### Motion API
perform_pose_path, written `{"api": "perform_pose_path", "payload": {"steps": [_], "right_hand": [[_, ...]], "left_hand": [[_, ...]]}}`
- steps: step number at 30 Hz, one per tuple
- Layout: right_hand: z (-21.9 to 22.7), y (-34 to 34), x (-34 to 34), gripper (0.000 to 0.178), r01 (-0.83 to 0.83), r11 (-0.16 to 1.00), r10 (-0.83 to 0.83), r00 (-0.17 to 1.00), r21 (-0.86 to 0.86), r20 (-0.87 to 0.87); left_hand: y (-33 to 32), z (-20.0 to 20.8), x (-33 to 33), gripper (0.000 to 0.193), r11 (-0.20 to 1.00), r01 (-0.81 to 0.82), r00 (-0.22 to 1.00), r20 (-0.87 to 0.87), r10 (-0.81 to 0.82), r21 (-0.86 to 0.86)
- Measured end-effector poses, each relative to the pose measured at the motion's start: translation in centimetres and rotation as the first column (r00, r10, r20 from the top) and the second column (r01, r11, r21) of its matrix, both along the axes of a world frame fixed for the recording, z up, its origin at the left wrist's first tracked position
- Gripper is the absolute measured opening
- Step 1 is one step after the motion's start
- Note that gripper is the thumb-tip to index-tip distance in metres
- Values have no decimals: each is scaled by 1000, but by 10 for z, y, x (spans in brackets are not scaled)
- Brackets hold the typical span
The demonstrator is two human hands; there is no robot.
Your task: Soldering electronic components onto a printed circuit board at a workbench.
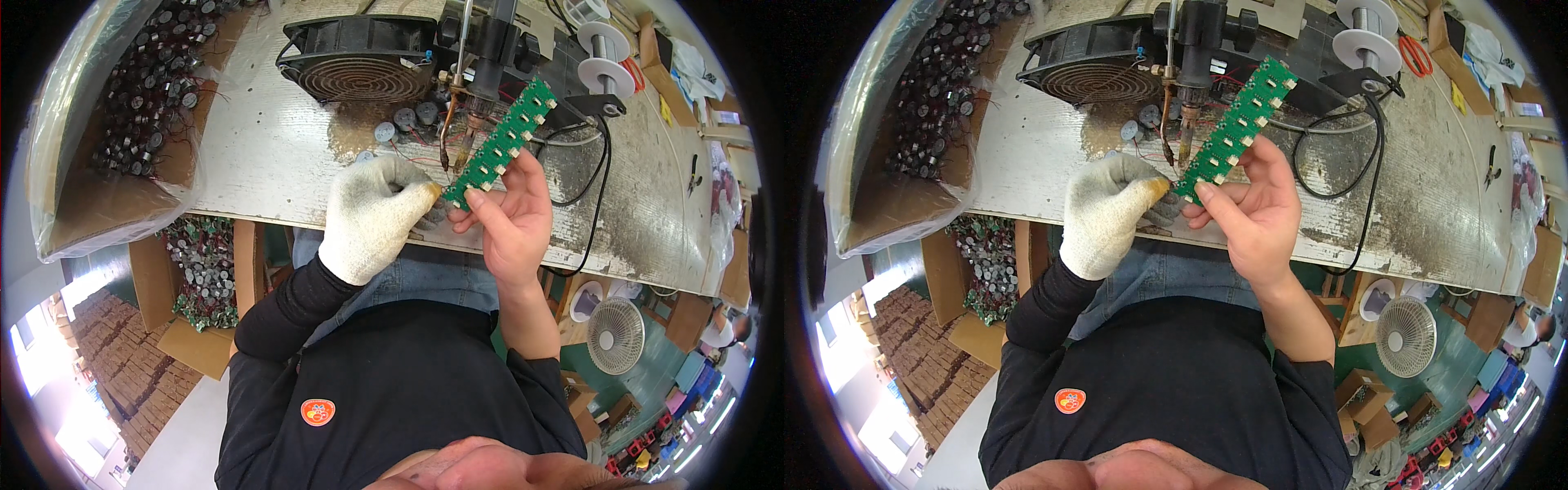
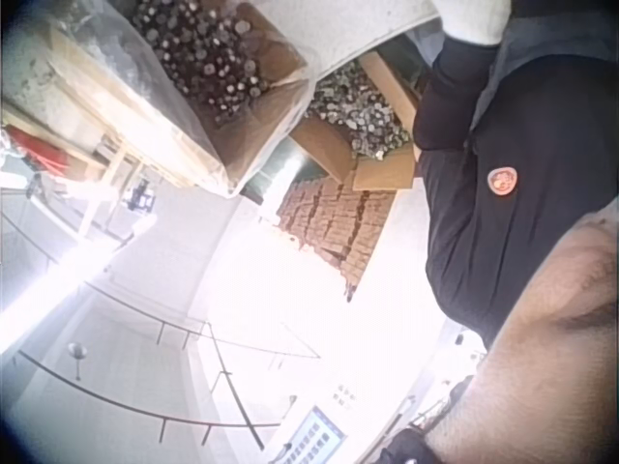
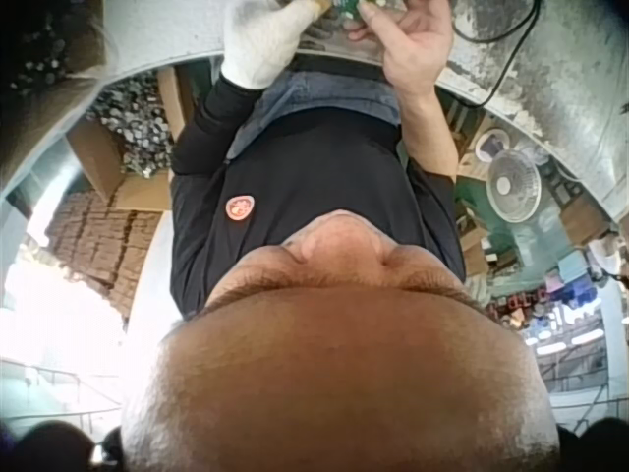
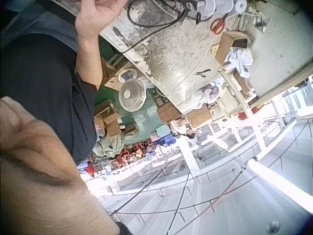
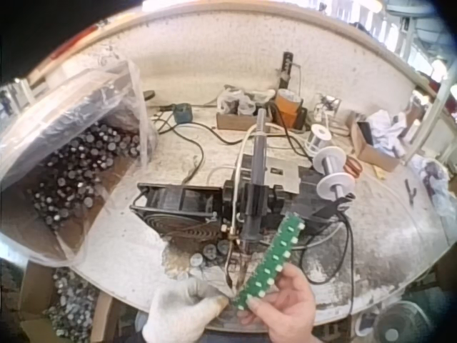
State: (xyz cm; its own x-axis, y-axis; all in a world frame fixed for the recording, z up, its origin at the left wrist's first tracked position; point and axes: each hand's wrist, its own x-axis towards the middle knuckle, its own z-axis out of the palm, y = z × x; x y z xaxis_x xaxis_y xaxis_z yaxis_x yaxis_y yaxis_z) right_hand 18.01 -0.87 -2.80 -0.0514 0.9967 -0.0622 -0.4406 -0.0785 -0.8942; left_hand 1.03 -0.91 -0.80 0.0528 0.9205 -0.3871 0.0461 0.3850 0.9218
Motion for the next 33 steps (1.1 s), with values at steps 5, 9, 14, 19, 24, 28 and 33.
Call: {"api": "perform_pose_path", "payload": {"steps": [5, 9, 14, 19, 24, 28, 33], "right_hand": [[2, 1, -1, 60, 17, 1000, -17, 999, 3, 45], [2, 1, 0, 60, 21, 1000, -22, 998, 5, 52], [-7, -1, 0, 59, -29, 1000, 29, 1000, -6, 11], [-5, -2, -1, 59, -10, 1000, 10, 1000, 9, 10], [-6, -4, 3, 58, -5, 1000, 5, 1000, -1, -12], [-6, -8, 15, 56, -136, 978, 123, 988, -155, -91], [7, -40, 62, 56, -208, 956, 177, 971, -209, -158]], "left_hand": [[1, 3, 1, 14, 1000, -3, 1000, 24, 2, 30], [0, -1, 5, 13, 994, -99, 992, 83, 95, 45], [-4, -8, -2, 12, 1000, -25, 1000, 4, 25, 6], [-3, -5, -1, 11, 999, -34, 999, 17, 34, 17], [-2, 0, 1, 12, 1000, -4, 1000, -17, 5, 19], [-18, -8, -17, 13, 986, 155, 982, -123, -146, 62], [-44, 17, 1, 38, 900, 402, 794, -553, -251, 169]]}}
